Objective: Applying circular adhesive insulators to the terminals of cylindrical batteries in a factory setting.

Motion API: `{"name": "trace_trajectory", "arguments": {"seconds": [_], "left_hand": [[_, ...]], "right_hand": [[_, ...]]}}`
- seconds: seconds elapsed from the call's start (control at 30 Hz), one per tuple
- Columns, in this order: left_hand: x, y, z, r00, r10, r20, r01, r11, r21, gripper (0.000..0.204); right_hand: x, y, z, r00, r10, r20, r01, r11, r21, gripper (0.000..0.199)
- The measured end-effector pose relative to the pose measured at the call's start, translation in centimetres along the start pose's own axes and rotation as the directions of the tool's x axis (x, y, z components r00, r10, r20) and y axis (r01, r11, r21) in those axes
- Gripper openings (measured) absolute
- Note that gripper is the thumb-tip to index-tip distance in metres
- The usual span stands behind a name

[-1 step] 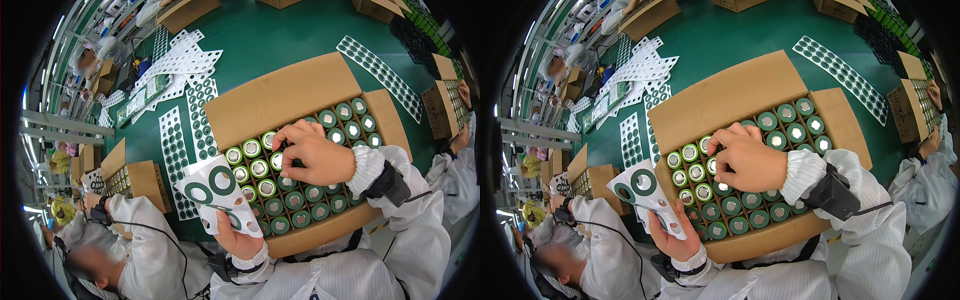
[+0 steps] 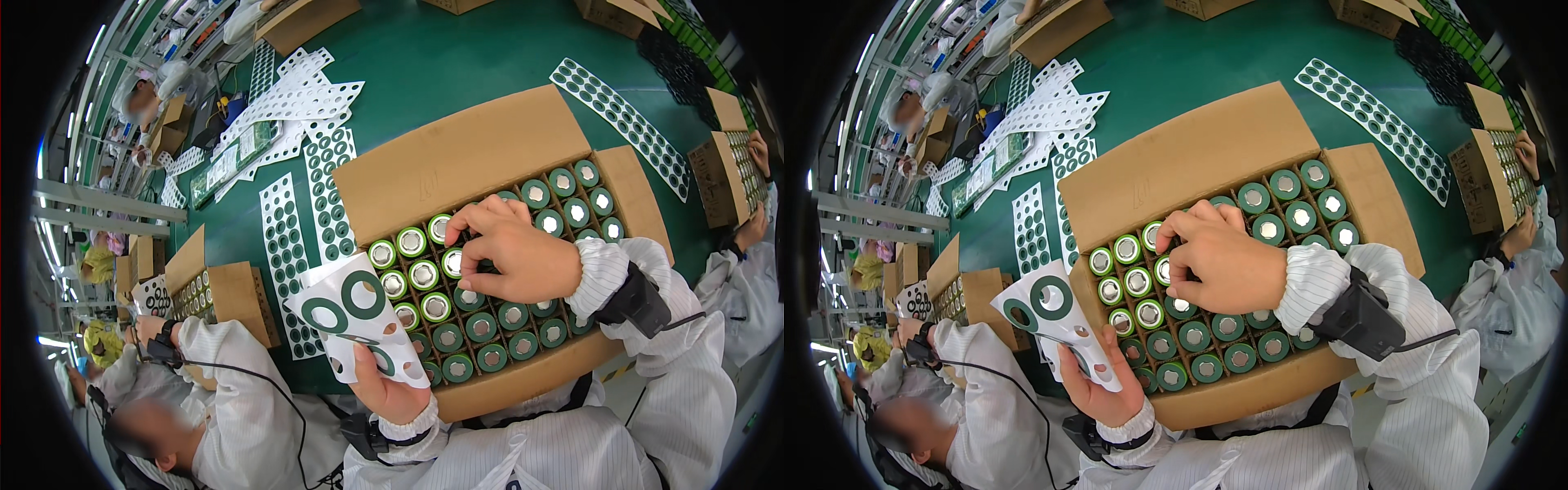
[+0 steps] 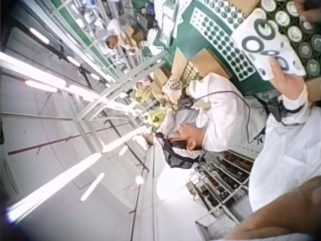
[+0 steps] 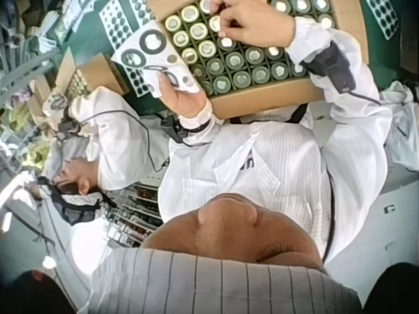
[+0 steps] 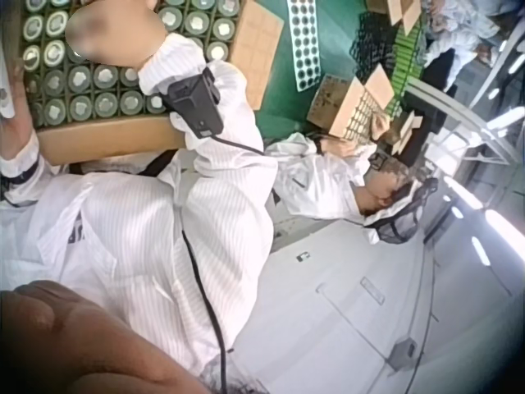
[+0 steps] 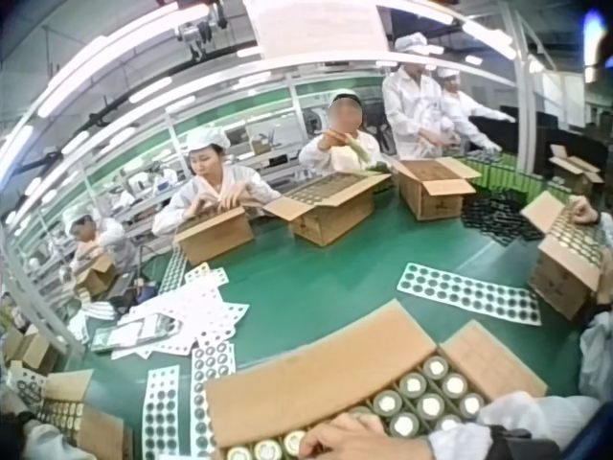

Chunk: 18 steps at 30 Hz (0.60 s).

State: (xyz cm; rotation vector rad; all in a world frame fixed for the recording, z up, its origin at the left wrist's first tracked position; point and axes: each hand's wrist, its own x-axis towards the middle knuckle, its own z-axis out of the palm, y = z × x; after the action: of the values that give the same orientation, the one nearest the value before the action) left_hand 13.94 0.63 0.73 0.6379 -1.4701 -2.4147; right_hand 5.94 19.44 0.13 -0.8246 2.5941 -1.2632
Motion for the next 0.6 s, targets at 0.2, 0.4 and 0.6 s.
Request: {"name": "trace_trajectory", "arguments": {"seconds": [0.2, 0.4, 0.6], "left_hand": [[0.1, 0.0, -0.4, 0.999, 0.022, 0.047, -0.020, 0.999, -0.029, 0.027], [-0.1, 0.1, 0.6, 0.998, 0.062, -0.004, -0.063, 0.998, -0.031, 0.028], [-0.1, 0.0, 0.0, 1.000, 0.017, 0.013, -0.017, 1.000, -0.027, 0.030]], "right_hand": [[0.0, -0.2, 0.0, 1.000, -0.003, -0.007, 0.003, 1.000, -0.013, 0.014], [-0.1, -0.2, 0.3, 0.999, -0.021, -0.043, 0.020, 1.000, -0.011, 0.013], [-0.2, -0.3, 0.1, 0.999, -0.036, -0.039, 0.034, 0.998, -0.054, 0.010]]}}
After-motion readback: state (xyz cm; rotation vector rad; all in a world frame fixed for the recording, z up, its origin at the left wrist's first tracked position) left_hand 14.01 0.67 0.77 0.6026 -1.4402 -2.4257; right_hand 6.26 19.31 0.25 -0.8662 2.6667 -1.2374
